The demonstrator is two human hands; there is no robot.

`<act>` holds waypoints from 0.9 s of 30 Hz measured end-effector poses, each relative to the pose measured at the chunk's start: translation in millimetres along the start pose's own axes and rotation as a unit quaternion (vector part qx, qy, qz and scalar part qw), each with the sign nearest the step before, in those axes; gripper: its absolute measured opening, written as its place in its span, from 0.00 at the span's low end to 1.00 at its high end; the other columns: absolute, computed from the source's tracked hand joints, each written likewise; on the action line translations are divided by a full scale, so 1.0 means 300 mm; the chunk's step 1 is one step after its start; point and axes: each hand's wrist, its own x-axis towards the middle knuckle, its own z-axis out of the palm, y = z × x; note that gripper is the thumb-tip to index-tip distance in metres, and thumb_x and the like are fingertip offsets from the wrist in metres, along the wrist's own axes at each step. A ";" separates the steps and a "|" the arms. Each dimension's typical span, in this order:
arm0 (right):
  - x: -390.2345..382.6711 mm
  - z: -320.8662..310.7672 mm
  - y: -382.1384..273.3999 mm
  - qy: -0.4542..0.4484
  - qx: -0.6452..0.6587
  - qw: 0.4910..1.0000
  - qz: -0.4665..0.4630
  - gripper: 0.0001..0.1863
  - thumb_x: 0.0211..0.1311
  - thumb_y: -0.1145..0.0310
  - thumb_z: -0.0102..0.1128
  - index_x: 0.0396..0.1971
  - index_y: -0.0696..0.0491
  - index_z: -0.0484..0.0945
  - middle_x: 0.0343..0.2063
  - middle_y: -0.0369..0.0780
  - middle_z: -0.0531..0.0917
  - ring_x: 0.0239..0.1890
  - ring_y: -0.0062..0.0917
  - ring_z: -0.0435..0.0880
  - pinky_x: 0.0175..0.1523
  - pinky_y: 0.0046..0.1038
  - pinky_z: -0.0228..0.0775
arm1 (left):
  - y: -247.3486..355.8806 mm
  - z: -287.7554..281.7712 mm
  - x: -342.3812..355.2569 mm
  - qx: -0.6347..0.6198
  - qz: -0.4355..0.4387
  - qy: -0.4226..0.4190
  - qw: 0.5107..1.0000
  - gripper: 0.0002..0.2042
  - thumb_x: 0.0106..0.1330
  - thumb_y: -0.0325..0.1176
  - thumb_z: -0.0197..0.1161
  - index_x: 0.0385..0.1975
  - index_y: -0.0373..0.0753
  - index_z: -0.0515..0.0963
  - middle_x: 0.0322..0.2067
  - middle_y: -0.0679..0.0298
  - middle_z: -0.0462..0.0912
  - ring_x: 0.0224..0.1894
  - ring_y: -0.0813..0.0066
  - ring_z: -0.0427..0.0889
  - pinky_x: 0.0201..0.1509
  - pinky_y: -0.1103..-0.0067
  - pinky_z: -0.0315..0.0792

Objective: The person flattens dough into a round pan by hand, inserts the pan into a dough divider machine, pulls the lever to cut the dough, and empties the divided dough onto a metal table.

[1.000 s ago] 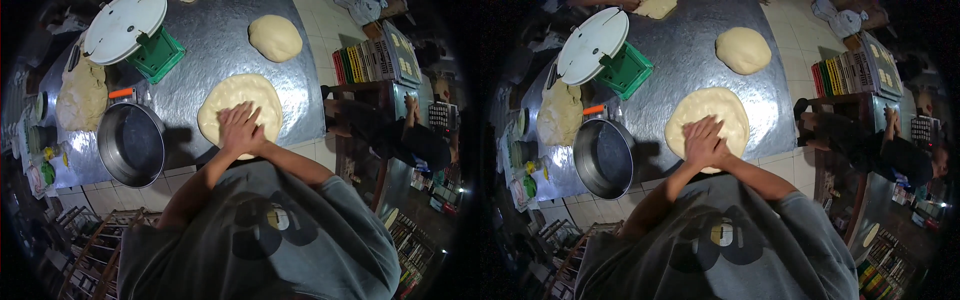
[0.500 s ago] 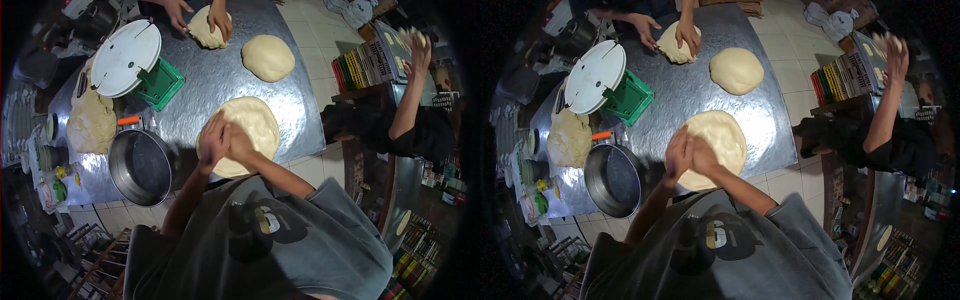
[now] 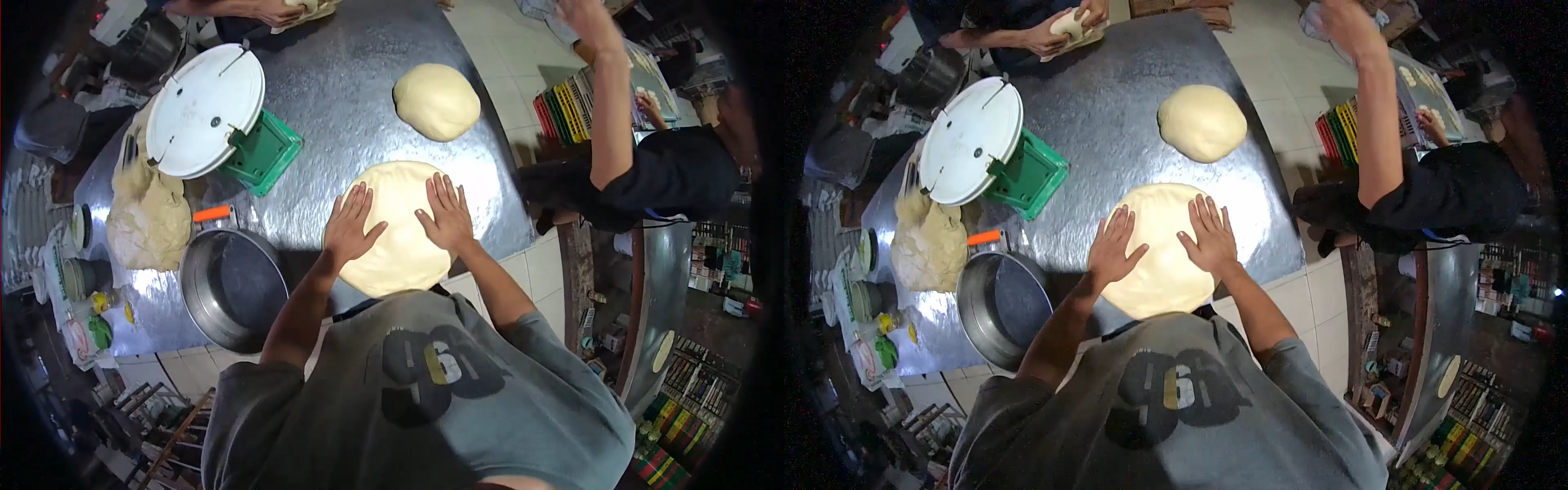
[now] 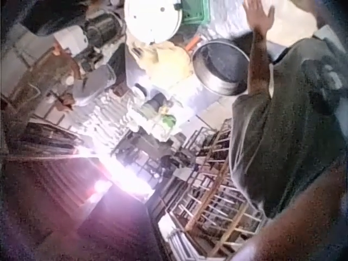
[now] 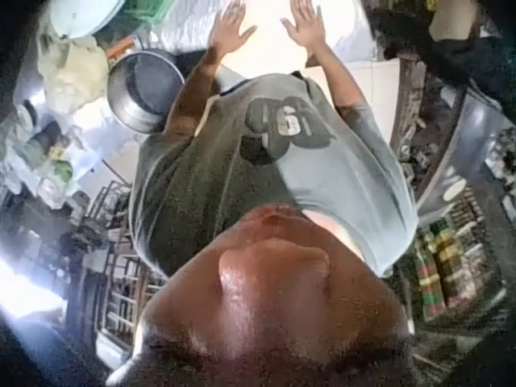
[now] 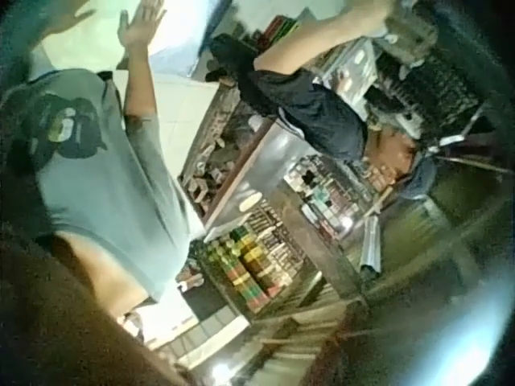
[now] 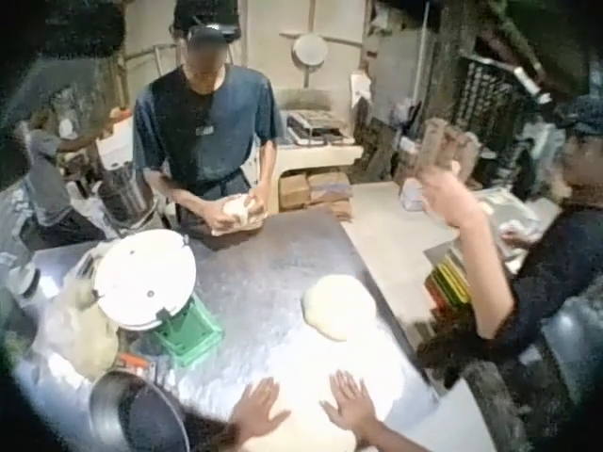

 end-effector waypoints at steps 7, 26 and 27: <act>0.149 -0.078 0.132 -0.002 0.422 0.892 0.160 0.31 0.60 0.55 0.54 0.60 0.56 0.63 0.57 0.53 0.67 0.59 0.39 0.68 0.61 0.34 0.60 | -0.045 0.014 -0.014 -0.144 -0.147 0.082 0.975 0.30 0.61 0.54 0.53 0.56 0.38 0.65 0.60 0.44 0.58 0.64 0.52 0.55 0.63 0.59 0.54; 0.036 0.101 0.125 0.136 0.218 0.966 -0.044 0.60 0.20 0.53 0.80 0.61 0.52 0.57 0.58 0.50 0.61 0.64 0.43 0.53 0.66 0.43 0.42 | 0.337 -0.298 -0.372 -0.590 -0.148 -0.047 0.792 0.14 0.64 0.41 0.59 0.33 0.34 0.74 0.24 0.67 0.72 0.30 0.83 0.68 0.35 0.81 0.65; 0.059 0.145 0.151 0.112 0.290 0.942 -0.127 0.55 0.28 0.62 0.78 0.61 0.55 0.56 0.54 0.47 0.68 0.57 0.37 0.66 0.62 0.39 0.56 | 0.363 -0.351 -0.421 -0.615 -0.177 -0.078 0.764 0.13 0.64 0.39 0.60 0.33 0.34 0.74 0.24 0.69 0.71 0.30 0.84 0.66 0.34 0.82 0.64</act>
